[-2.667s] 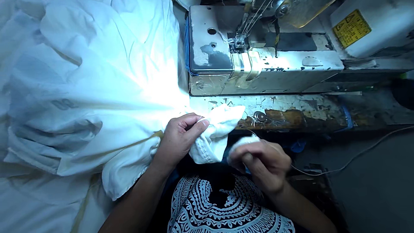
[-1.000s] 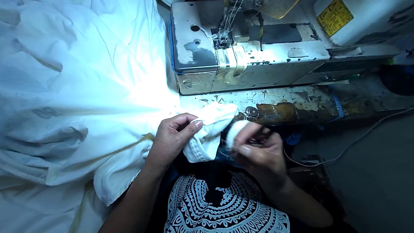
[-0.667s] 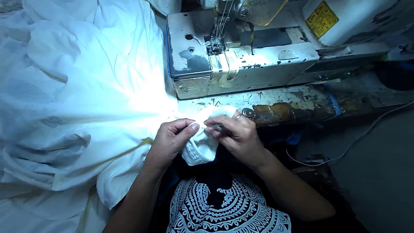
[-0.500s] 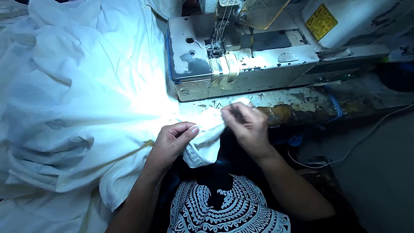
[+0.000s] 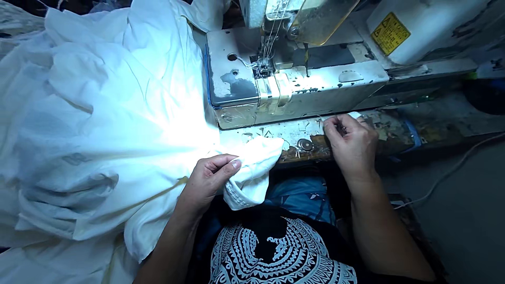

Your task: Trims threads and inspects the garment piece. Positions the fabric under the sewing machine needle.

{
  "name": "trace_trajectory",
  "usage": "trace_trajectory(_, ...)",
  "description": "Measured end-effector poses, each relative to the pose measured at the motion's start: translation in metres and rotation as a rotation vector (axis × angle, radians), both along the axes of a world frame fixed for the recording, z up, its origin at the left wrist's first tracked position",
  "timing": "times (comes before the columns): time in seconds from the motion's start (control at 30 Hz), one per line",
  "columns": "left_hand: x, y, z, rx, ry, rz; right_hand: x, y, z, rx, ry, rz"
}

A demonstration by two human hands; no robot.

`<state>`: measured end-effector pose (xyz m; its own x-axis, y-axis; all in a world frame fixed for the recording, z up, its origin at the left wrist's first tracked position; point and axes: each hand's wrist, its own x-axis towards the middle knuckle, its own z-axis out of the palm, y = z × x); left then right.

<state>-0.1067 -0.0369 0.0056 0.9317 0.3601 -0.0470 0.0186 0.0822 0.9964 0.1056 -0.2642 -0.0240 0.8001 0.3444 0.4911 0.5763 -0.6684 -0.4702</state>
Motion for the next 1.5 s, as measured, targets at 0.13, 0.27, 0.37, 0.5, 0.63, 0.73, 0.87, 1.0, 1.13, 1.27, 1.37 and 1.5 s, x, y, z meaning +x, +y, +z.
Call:
trace_trajectory(0.13,0.001,0.0,0.0,-0.009,0.007,0.012,0.006,-0.02,0.005,0.108,0.001,-0.14)
trace_trajectory(0.27,0.001,-0.001,0.0,-0.023,0.013,0.024,0.007,-0.031,0.011,0.098,0.021,-0.191)
trace_trajectory(0.37,0.001,-0.001,0.001,-0.008,0.005,0.014,0.003,-0.022,0.005,-0.136,0.131,-0.036)
trace_trajectory(0.5,-0.003,-0.006,0.016,0.18,-0.01,-0.03,-0.019,0.002,0.008,0.048,-0.067,0.283)
trace_trajectory(0.63,-0.005,-0.009,0.042,0.707,-0.084,-0.033,-0.049,0.044,0.032,0.328,0.375,0.923)
trace_trajectory(0.73,-0.005,0.002,0.05,1.368,-0.04,0.198,-0.05,0.057,0.043,0.336,0.591,0.99)
trace_trajectory(0.87,-0.001,0.018,0.047,1.166,0.017,0.279,-0.057,0.055,0.047,0.443,0.742,0.924)
trace_trajectory(1.0,0.007,0.008,0.073,0.258,-0.045,0.091,-0.059,0.048,0.048,0.547,0.884,0.917)
trace_trajectory(1.13,0.024,0.008,0.09,0.675,-0.1,0.071,-0.059,0.045,0.052,0.661,0.991,0.859)
trace_trajectory(1.27,0.059,0.017,0.093,0.859,-0.192,0.147,-0.051,0.045,0.045,0.617,1.05,0.894)
trace_trajectory(1.37,0.089,0.029,0.094,1.035,-0.162,0.172,-0.046,0.047,0.039,0.582,1.118,0.933)
trace_trajectory(1.5,0.13,0.051,0.092,1.213,-0.073,0.107,-0.033,0.057,0.03,0.626,1.094,0.962)
